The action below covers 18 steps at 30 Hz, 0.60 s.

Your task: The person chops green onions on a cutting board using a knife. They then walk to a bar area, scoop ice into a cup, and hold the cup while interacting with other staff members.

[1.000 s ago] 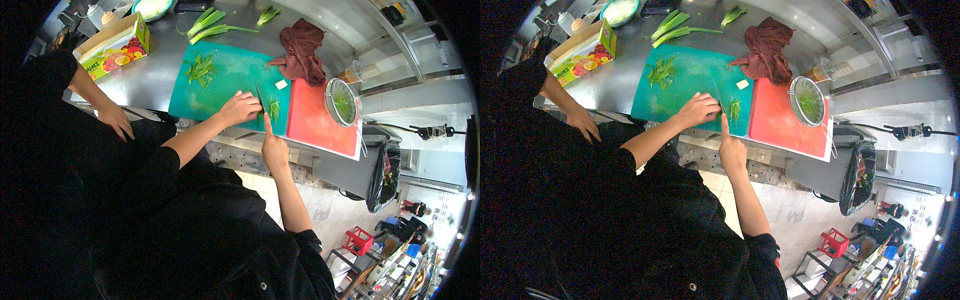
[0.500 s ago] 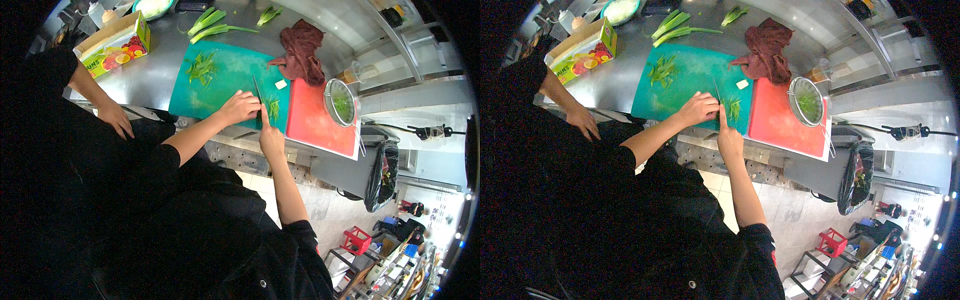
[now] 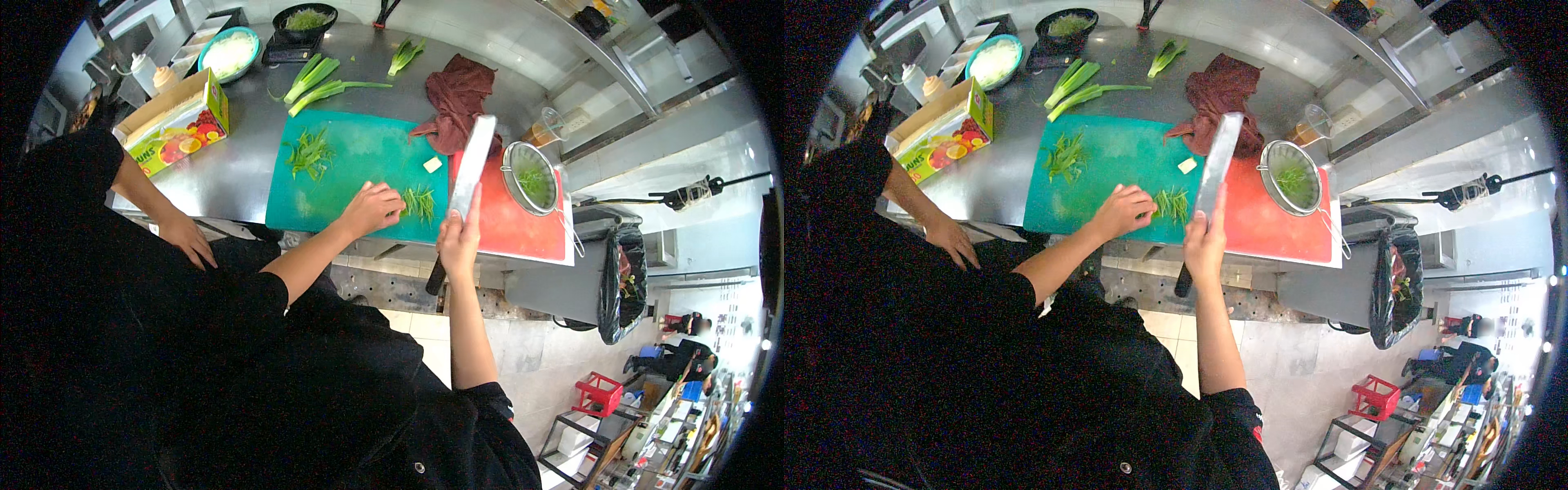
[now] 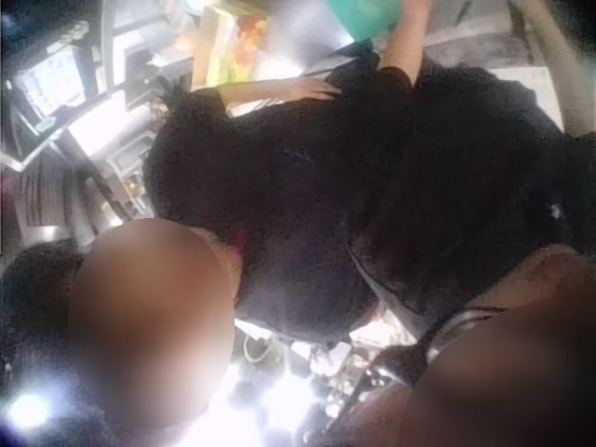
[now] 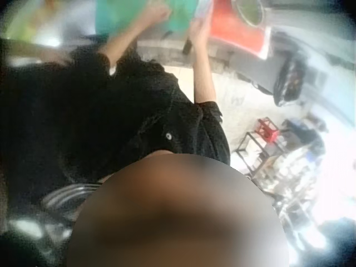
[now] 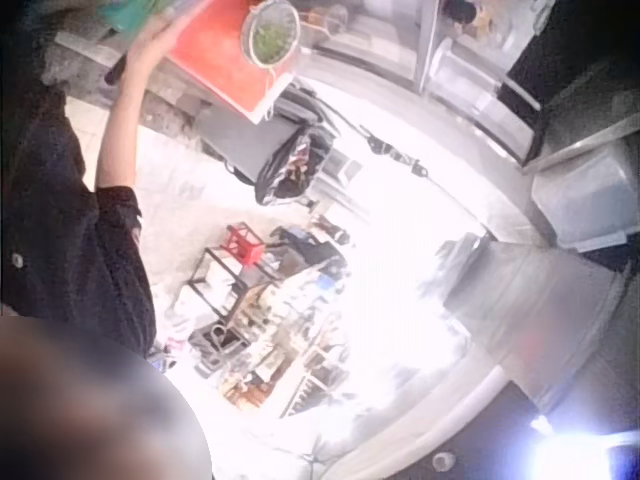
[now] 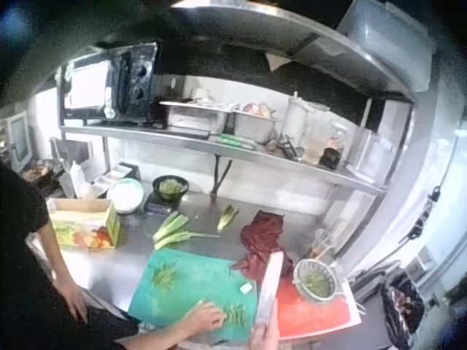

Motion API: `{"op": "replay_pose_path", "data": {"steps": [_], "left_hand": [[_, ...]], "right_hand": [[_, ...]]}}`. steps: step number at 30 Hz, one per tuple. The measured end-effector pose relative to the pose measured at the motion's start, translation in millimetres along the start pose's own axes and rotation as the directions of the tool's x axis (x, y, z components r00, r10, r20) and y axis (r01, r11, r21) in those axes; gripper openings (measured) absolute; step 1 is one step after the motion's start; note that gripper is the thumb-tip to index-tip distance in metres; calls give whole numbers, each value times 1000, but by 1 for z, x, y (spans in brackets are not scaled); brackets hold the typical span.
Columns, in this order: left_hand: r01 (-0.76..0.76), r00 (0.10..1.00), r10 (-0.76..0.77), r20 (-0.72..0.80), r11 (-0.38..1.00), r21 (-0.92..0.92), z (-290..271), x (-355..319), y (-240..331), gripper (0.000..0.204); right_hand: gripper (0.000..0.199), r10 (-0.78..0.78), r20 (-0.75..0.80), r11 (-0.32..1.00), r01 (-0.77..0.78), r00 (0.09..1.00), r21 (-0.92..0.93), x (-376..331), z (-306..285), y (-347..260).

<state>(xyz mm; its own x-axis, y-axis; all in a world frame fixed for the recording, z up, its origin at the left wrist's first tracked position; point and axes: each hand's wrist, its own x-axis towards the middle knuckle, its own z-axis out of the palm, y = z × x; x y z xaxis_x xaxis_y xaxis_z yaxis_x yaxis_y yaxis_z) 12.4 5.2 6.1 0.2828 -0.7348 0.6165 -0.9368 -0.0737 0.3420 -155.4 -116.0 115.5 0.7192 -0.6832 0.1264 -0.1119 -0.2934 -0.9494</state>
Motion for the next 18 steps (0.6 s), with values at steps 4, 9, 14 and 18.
{"op": "replay_pose_path", "data": {"steps": [4, 9, 14, 18], "left_hand": [[-3, 1000, 3, 0, 1000, -4, -3, 0, 1, 15], [-9, 1000, 9, 8, 1000, -11, -1, -1, 0, 13], [-10, 999, 9, 34, 999, 33, -6, -4, 0, 13], [15, 1000, -15, 27, 1000, -3, -5, -3, 0, 15]], "right_hand": [[68, 208, -9, 885, -184, 978, 427, 7, -14, 13], [66, -65, -63, 982, 53, 996, -182, 9, -26, 33], [65, 322, 94, 852, -332, 942, 406, 1, -18, 20], [64, 300, 160, 806, -340, 940, 485, -2, -12, 6]]}}
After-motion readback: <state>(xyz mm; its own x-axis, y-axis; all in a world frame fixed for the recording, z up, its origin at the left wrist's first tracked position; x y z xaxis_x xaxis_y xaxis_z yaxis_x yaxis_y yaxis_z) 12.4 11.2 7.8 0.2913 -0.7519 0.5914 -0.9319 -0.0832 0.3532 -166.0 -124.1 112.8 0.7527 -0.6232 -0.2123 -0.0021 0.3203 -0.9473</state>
